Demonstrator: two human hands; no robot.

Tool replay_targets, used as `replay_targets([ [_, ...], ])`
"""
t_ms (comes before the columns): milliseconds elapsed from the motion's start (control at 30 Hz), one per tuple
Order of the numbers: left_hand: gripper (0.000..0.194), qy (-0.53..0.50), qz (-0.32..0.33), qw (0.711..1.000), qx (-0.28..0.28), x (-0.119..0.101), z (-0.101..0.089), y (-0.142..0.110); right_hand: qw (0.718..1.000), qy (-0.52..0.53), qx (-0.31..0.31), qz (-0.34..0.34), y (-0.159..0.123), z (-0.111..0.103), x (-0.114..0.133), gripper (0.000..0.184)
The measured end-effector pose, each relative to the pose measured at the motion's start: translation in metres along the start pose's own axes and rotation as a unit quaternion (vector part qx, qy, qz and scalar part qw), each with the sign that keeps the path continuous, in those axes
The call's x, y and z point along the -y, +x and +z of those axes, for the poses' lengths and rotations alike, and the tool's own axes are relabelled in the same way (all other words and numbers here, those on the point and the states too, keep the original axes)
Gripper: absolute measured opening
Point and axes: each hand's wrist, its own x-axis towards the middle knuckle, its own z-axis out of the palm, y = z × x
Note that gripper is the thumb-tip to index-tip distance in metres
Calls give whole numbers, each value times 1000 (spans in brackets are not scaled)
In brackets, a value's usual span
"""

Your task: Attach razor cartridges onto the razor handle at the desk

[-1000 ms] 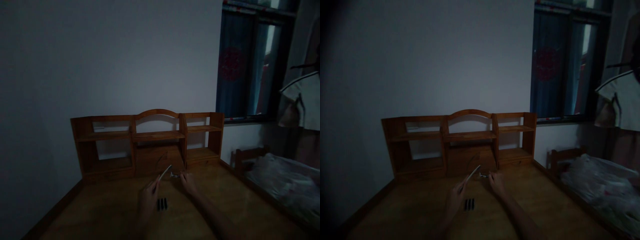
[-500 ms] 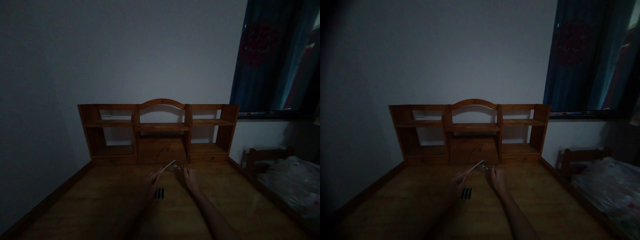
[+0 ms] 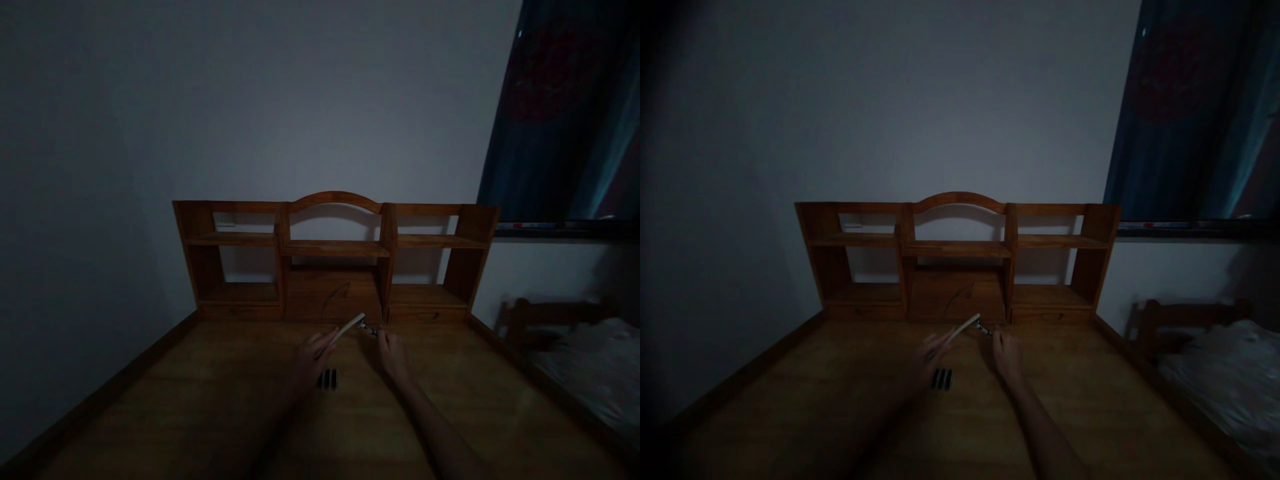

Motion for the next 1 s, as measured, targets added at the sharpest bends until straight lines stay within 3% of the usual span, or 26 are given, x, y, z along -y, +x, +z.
replay_targets([
  [367, 34, -91, -73, 992, 48, -3, 5, -2, 1000, 24, -9, 8, -1, 0, 0, 59],
  [533, 32, -118, -90, 988, 32, 2, 8, 0, 1000, 23, -13, 17, 0, -2, 1, 59],
  [633, 36, -138, -64, 988, 24, -2, 6, 0, 1000, 14, -10, 1, 0, -1, 0, 60],
  [800, 43, -150, -8, 987, 64, -13, -2, -1, 1000, 22, -11, -8, 0, 1, -1, 61],
  [1000, 43, -119, -26, 992, 30, -1, 3, 0, 1000, 15, -8, 11, 2, 2, -2, 61],
])
